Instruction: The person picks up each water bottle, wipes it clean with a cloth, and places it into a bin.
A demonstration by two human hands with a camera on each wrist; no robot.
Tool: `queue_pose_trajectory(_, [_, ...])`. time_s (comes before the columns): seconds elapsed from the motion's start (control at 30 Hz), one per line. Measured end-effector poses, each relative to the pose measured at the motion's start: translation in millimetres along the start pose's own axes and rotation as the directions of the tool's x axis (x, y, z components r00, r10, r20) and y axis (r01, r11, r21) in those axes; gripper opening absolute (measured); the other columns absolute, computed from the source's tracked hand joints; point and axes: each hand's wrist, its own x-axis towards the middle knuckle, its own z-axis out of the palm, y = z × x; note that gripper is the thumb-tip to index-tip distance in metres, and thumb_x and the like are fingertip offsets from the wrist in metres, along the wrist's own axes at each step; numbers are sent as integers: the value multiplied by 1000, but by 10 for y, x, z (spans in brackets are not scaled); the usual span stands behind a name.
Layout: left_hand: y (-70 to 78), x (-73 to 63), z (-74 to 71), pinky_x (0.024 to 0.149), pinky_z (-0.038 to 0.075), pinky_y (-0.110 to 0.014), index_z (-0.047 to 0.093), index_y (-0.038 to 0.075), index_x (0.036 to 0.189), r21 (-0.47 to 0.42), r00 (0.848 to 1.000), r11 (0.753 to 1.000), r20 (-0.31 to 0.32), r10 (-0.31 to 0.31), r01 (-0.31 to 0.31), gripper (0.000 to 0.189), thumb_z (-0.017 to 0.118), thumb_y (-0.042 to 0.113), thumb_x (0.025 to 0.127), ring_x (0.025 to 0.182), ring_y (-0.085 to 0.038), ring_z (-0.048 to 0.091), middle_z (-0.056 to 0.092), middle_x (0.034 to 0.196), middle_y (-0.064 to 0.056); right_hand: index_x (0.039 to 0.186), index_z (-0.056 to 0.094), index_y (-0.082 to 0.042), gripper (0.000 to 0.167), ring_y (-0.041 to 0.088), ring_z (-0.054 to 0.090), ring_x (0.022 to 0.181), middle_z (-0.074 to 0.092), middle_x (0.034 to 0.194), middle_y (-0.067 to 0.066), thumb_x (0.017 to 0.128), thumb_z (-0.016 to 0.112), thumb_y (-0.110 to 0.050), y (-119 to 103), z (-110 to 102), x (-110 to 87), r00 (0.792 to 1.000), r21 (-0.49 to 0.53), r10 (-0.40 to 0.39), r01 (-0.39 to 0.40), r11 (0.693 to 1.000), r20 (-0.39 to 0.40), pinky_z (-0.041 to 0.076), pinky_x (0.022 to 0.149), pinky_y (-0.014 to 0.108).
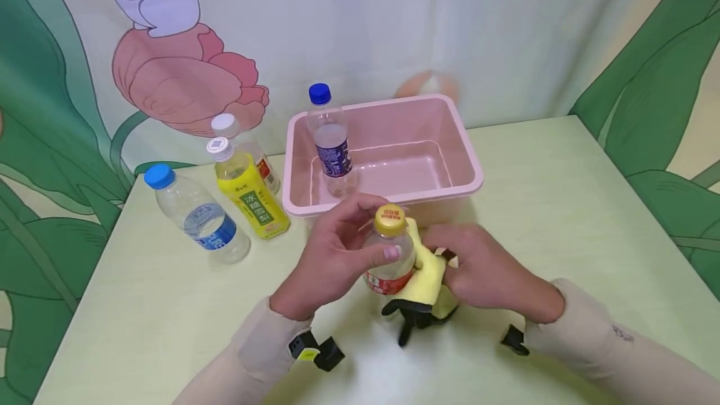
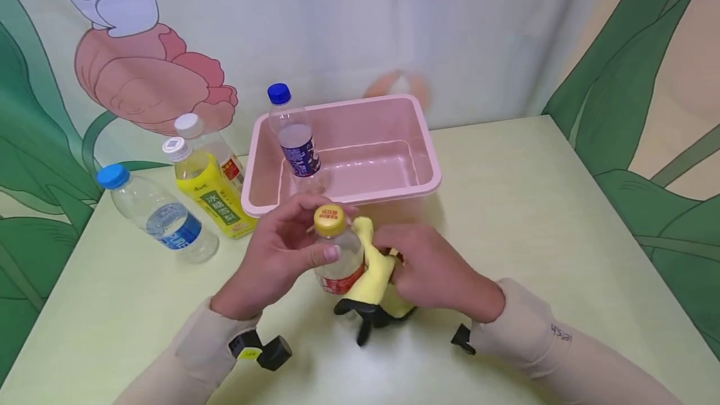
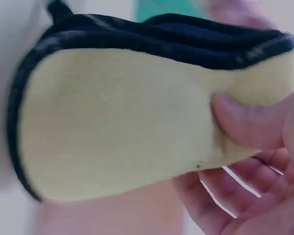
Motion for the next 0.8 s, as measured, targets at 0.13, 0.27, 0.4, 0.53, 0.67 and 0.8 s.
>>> queue_pose_trajectory(0.13, [53,-89,-27,117,49,-39,55,-7,143,59,999,998,51,-13,10,46,65,-2,98,130,-14,63,60,145,-27,86,64,-15,38,5,58,79,62,82,-8,72,65,20,-306,-225,18,956,9,-199,206,979,-216,53,72,18])
queue_pose_trajectory(0.27, [112,-172,40,100,60,-35,54,3,149,187,996,980,59,-74,62,49,65,8,101,126,-23,64,61,146,-17,85,61,-12,36,9,51,79,57,81,-4,70,58,21,-470,-224,24,917,-89,-301,287,954,-263,44,72,19])
queue_pose_trajectory(0.4, [98,-201,95,89,63,-34,62,5,137,175,994,980,-63,-90,100,42,72,4,96,118,-28,65,65,136,-14,79,55,-14,37,10,47,73,52,76,-5,66,54,20,-355,-33,33,955,-108,-217,198,974,-202,42,67,21])
queue_pose_trajectory(0.53, [98,-215,93,103,57,-41,60,-2,131,125,981,991,-195,-23,49,33,66,0,98,125,-23,63,65,133,-19,74,51,-18,38,7,44,69,48,70,-9,64,57,18,-101,187,5,1000,-62,-4,3,998,-13,41,64,20])
queue_pose_trajectory(0.67, [250,-209,64,112,51,-47,56,-6,135,123,973,990,-214,87,-62,38,65,7,101,129,-20,62,66,131,-13,81,58,-17,38,8,52,74,56,75,-7,67,54,18,90,224,-18,986,61,116,-124,990,122,48,69,22])
queue_pose_trajectory(0.8, [486,-138,-20,113,51,-46,52,-12,136,134,961,972,-175,214,-192,46,66,17,102,129,-24,64,68,129,1,101,68,-12,45,12,59,87,68,93,-1,74,54,20,232,152,-38,977,210,143,-176,962,160,55,80,25])
